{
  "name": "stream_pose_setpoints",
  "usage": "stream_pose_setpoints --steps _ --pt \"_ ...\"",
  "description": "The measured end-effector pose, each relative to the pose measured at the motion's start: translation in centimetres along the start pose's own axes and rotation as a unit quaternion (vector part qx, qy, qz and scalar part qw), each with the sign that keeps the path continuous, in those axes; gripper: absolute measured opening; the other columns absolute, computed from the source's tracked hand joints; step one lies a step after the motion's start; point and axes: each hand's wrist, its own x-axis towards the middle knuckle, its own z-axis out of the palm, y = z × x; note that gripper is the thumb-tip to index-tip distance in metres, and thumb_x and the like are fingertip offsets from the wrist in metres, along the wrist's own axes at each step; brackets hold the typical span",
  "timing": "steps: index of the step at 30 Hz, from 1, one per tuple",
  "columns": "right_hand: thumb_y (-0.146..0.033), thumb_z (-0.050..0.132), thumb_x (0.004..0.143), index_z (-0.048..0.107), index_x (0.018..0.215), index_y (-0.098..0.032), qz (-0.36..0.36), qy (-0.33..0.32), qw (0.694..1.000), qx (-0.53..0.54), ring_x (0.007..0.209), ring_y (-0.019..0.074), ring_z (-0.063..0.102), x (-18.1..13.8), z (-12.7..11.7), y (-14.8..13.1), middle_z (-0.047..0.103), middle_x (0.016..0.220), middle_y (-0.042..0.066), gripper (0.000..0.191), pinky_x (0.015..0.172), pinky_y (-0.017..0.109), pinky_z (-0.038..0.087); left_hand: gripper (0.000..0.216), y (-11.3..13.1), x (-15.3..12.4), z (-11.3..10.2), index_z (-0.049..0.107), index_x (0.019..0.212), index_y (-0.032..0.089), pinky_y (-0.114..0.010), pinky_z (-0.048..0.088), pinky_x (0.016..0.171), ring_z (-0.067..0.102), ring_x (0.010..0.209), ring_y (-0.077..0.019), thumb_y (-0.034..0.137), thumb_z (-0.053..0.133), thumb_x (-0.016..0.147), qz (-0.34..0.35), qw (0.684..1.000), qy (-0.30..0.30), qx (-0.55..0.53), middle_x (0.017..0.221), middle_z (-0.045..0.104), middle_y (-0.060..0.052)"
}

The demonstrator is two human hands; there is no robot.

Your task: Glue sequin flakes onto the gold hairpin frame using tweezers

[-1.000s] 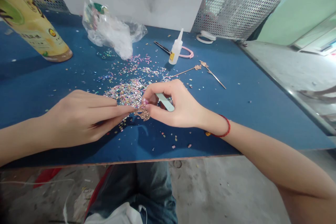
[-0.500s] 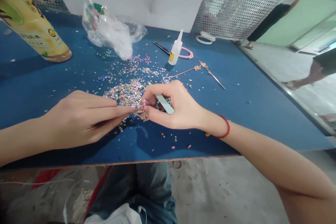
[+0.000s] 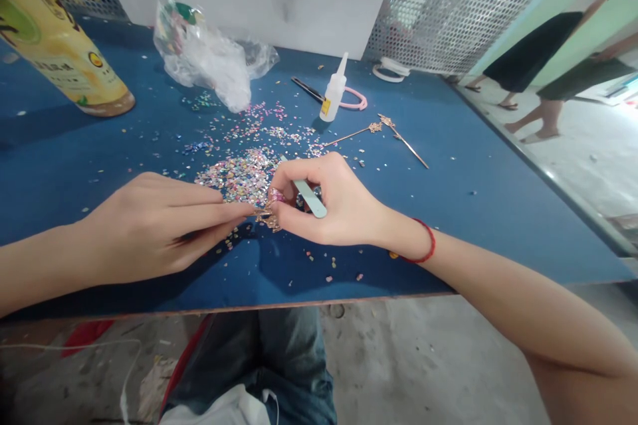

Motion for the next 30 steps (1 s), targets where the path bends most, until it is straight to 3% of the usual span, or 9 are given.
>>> stream_pose_setpoints --steps 5,10,16,19,25,28,30 --pt "-0.026 0.063 0.087 0.072 0.086 -0.012 0.004 0.018 1.000 0.022 0.052 0.0067 0.049 0.1 -0.3 0.3 0.062 0.061 -0.002 0.016 0.047 0.021 0.038 0.022 -0.3 -0.1 0.1 0.070 0.093 0.018 -0.027 0.035 0.048 0.058 0.053 -0.0100 0.017 0.048 0.098 -0.011 1.000 0.009 -0.016 0.063 0.065 0.004" --pt "-0.032 0.061 0.092 0.073 0.094 -0.015 0.016 0.108 0.993 0.055 0.053 0.0067 0.055 0.1 -0.5 0.3 0.068 0.065 -0.001 0.022 0.050 0.020 0.044 0.014 -0.3 -0.1 0.2 0.069 0.095 0.017 -0.022 0.041 0.054 0.066 0.062 -0.0094 0.016 0.055 0.095 -0.014 0.998 0.065 -0.013 0.074 0.073 0.002" --pt "-0.047 0.047 0.099 0.069 0.073 -0.015 0.055 0.229 0.971 0.050 0.050 0.0076 0.060 0.6 -0.4 1.4 0.067 0.055 0.000 0.046 0.054 0.023 0.049 0.015 0.0 0.2 0.0 0.070 0.098 0.016 -0.020 0.043 0.053 0.067 0.062 -0.0087 0.014 0.055 0.095 -0.012 0.997 0.081 0.001 0.071 0.073 0.002" --pt "-0.044 0.050 0.098 0.069 0.074 -0.015 0.052 0.232 0.971 0.028 0.049 0.0067 0.059 1.0 -0.8 2.3 0.066 0.054 0.000 0.042 0.053 0.022 0.048 0.016 0.1 0.3 -0.1 0.071 0.097 0.015 -0.019 0.045 0.053 0.069 0.064 -0.0091 0.014 0.055 0.096 -0.014 0.997 0.080 0.005 0.072 0.074 0.000" --pt "-0.029 0.062 0.091 0.069 0.092 -0.015 0.018 0.231 0.973 -0.004 0.052 0.0067 0.058 1.2 -1.4 3.4 0.068 0.060 -0.003 0.015 0.055 0.023 0.046 0.020 0.2 0.4 -0.3 0.072 0.097 0.016 -0.018 0.045 0.052 0.069 0.061 -0.0086 0.015 0.052 0.098 -0.017 0.997 0.075 0.018 0.072 0.074 0.000" --pt "-0.033 0.062 0.092 0.067 0.086 -0.016 0.023 0.230 0.973 0.005 0.051 0.0064 0.057 1.3 -1.4 3.6 0.066 0.058 -0.003 0.019 0.055 0.022 0.045 0.020 0.2 0.4 -0.3 0.072 0.098 0.018 -0.018 0.046 0.053 0.069 0.062 -0.0085 0.015 0.052 0.098 -0.020 0.996 0.078 0.028 0.072 0.075 0.001" --pt "-0.042 0.057 0.094 0.065 0.081 -0.016 0.039 0.224 0.973 0.036 0.051 0.0065 0.058 1.4 -1.4 3.6 0.066 0.058 -0.001 0.031 0.054 0.022 0.045 0.019 0.1 0.3 -0.2 0.072 0.099 0.019 -0.018 0.046 0.052 0.070 0.062 -0.0085 0.015 0.053 0.097 -0.016 0.996 0.082 0.035 0.073 0.075 0.001"
